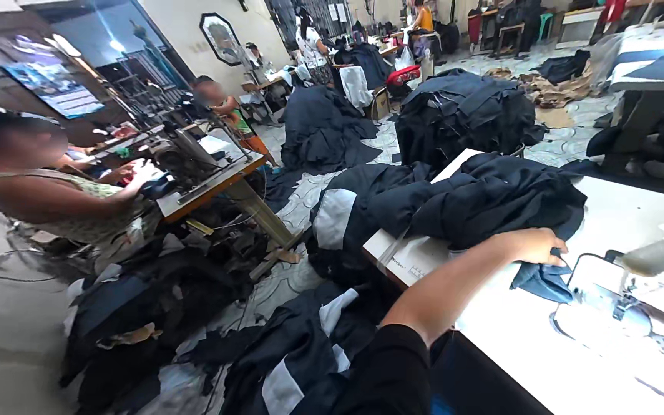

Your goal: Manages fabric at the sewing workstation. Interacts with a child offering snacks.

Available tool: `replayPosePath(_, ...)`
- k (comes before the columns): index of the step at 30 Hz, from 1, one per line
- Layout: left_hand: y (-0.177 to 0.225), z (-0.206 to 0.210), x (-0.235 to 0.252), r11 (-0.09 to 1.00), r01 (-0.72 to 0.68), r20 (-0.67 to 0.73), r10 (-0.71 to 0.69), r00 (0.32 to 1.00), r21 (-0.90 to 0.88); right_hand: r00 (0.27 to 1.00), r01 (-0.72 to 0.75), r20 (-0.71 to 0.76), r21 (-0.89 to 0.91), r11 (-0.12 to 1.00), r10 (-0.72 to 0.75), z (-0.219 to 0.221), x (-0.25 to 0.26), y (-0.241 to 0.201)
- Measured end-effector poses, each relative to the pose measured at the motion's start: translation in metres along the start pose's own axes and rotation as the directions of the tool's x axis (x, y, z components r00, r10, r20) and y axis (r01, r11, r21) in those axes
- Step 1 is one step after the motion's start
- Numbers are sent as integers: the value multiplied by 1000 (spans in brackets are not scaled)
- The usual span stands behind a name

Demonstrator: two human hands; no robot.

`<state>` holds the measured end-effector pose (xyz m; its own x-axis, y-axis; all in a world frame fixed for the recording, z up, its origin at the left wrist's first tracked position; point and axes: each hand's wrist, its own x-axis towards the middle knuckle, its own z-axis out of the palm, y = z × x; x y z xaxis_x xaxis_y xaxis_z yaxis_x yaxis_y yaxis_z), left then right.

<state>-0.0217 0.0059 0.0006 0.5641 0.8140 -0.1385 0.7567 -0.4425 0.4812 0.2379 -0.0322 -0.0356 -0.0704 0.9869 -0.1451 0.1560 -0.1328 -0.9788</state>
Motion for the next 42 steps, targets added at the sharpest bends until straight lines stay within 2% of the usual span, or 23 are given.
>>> replayPosePath(1, 5, -10, -20, 998, -31, -50, 29, 998, -48, 1000, -23, -8, -4, 1000, 23, -1, 7, 5)
replayPosePath(3, 4, -29, -68, 956, -84, -222, 21, 975, -281, 997, -75, -13, -5, 997, 75, -2, 14, 7)
replayPosePath(5, -21, -51, -123, 876, -75, -373, -124, 920, -477, 999, -46, 15, -6, 999, 46, -5, 20, 13)
replayPosePath(6, -39, -62, -155, 854, -51, -434, -212, 876, -518, 1000, -18, 21, -32, 999, 19, -4, 19, 13)
replayPosePath(7, -61, -70, -187, 827, -24, -503, -319, 803, -562, 999, 8, 46, -66, 998, -5, -6, 23, 17)
replayPosePath(8, -70, -78, -218, 765, 33, -541, -485, 688, -644, 997, 20, 71, -93, 995, -13, -8, 25, 19)
replayPosePath(9, -79, -85, -246, 665, 38, -558, -655, 510, -746, 997, 22, 71, -80, 997, -16, -7, 26, 19)
replayPosePath(10, -102, -88, -274, 590, -25, -568, -765, 305, -807, 998, 6, 66, -49, 999, -3, -7, 27, 19)
replayPosePath(12, -142, -84, -330, 529, -204, -526, -848, -72, -824, 998, -21, 62, 9, 1000, 20, -6, 27, 17)
replayPosePath(13, -152, -79, -354, 532, -287, -479, -845, -237, -797, 997, -18, 71, 8, 1000, 17, -6, 28, 17)
replayPosePath(14, -157, -75, -371, 551, -355, -427, -824, -372, -755, 997, -17, 81, 6, 1000, 16, -7, 32, 19)
replayPosePath(15, -156, -72, -382, 570, -406, -383, -804, -454, -714, 997, -9, 82, -5, 1000, 10, -8, 33, 21)
replayPosePath(16, -152, -71, -388, 582, -444, -355, -793, -495, -681, 997, -14, 80, -11, 1000, 15, -7, 31, 19)
replayPosePath(19, -146, -76, -387, 596, -519, -323, -788, -524, -612, 999, -31, 44, 0, 1000, 31, -4, 23, 11)
replayPosePath(23, -156, -82, -383, 618, -578, -304, -777, -551, -533, 998, -31, 56, -8, 999, 32, 1, 7, -5)
replayPosePath(27, -162, -80, -369, 573, -640, -296, -817, -495, -512, 996, -75, 46, -32, 997, 76, 1, 8, -8)
replayPosePath(31, -170, -73, -352, 528, -692, -282, -849, -446, -493, 999, -29, 46, 45, 999, 27, -7, 22, 14)
replayPosePath(36, -180, -69, -341, 511, -689, -280, -859, -428, -514, 1000, -18, 26, 9, 1000, 17, -10, 22, 18)
replayPosePath(42, -189, -56, -346, 526, -652, -243, -844, -478, -546, 996, -85, 4, -98, 992, 85, 1, -2, -12)
